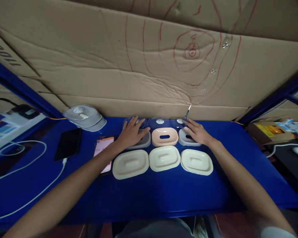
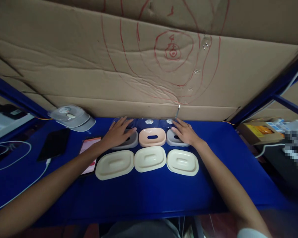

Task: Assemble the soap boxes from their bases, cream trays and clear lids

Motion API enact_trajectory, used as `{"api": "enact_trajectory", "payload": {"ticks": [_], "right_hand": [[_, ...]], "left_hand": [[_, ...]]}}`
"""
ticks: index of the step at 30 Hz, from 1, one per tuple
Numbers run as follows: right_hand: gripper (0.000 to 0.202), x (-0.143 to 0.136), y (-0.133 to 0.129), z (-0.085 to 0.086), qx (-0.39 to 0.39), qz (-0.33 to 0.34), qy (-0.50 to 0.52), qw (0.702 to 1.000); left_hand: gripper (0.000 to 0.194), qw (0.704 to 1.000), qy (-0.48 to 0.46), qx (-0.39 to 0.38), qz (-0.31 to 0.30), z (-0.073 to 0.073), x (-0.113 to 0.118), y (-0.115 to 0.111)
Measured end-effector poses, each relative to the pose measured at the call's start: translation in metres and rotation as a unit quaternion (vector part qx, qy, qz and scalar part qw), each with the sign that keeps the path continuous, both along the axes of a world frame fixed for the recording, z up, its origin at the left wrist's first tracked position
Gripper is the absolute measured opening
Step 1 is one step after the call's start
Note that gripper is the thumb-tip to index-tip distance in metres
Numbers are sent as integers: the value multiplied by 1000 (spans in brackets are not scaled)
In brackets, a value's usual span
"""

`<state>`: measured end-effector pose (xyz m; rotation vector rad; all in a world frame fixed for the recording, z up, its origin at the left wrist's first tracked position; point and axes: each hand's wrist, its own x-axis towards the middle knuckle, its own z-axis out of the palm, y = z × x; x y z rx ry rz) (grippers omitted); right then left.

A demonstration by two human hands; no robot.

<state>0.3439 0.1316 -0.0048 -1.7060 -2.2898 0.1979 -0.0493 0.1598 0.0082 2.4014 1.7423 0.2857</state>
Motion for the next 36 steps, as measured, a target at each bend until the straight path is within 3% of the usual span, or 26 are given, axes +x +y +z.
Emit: {"api": "enact_trajectory", "payload": {"ticks": [4, 7, 11, 14, 17, 20, 26, 31, 34, 36], "right_hand": [[60, 31, -34, 2, 84, -1, 65, 994], [55, 43, -63, 5, 99, -16, 71, 992], [46, 4, -86, 23, 98, 71, 42, 992], [41, -50, -95, 38, 94, 183, 34, 978], [38, -102, -96, 43, 93, 281, 25, 955], [38, -143, -83, 38, 94, 331, 20, 939], [31, -202, -30, 21, 52, 310, 3, 949], [25, -204, -23, 18, 59, 251, 56, 965], [27, -188, -41, 26, 78, 201, 191, 958], [26, -177, -55, 34, 96, 212, 246, 941]], "left_hand": [[69, 992, -40, 114, -46, 15, -32, -29], [67, 994, -37, 89, -44, 18, -53, -73], [78, 999, 28, -11, -32, 10, -54, -131], [83, 998, 55, -40, -12, 2, -52, -151], [85, 998, 47, -45, -3, -5, -56, -154], [85, 999, 11, -38, -10, -10, -61, -155], [74, 995, -80, -51, -19, -10, -58, -162], [80, 962, -268, -36, 27, -6, -64, -162], [91, 922, -382, -16, 57, -3, -64, -150], [98, 884, -463, -23, 58, -1, -59, -138]]}}
